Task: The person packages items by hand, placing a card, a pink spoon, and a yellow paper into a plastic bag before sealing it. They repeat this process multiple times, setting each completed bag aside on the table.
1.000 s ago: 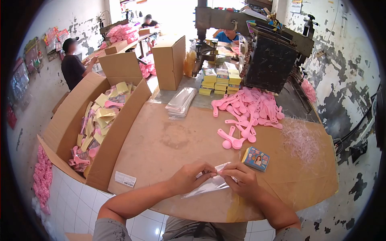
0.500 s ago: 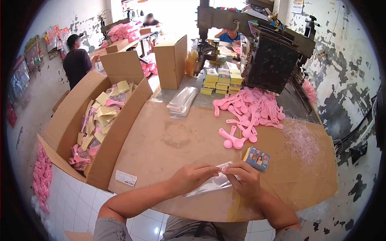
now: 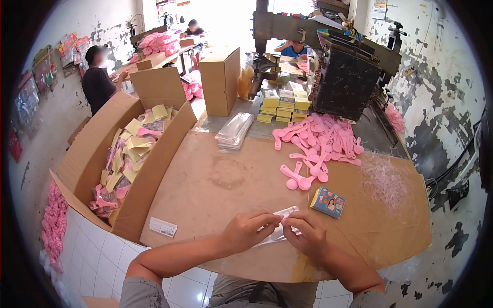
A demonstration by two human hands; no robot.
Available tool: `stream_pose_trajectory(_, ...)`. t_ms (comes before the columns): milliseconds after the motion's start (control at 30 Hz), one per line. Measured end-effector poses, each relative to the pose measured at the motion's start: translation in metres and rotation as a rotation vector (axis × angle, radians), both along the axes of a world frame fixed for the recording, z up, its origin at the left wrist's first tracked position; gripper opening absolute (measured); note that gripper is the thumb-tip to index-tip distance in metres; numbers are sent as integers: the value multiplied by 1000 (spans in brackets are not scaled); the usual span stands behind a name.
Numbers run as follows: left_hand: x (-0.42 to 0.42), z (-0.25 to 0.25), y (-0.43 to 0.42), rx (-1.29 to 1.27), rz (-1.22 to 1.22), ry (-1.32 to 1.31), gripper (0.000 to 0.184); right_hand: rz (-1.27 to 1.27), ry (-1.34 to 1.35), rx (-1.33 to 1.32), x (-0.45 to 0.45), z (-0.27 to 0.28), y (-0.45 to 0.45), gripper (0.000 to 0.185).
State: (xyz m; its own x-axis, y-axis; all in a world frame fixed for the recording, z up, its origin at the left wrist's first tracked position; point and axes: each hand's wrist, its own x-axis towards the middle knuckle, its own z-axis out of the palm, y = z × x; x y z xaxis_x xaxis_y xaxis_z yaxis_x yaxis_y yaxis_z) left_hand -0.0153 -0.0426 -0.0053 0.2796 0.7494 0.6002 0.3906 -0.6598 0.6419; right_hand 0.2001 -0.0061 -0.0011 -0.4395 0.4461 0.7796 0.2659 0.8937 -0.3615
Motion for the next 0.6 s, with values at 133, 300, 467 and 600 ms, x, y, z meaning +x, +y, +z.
stream_pose_trajectory(133, 1, 10, 3, -80, -70, -72, 25, -58, 64, -78, 1, 6, 4, 27)
stream_pose_trajectory(300, -6, 12, 5, -126, -114, -61, 27, -62, 84, -54, 0, 4, 3, 27)
stream_pose_trajectory(467, -10, 5, 7, -117, -126, -129, 24, 51, 2, -119, 1, 6, -7, 26)
stream_pose_trajectory(600, -12, 6, 8, -53, -116, -155, 21, 105, -11, -60, 1, 3, -5, 36)
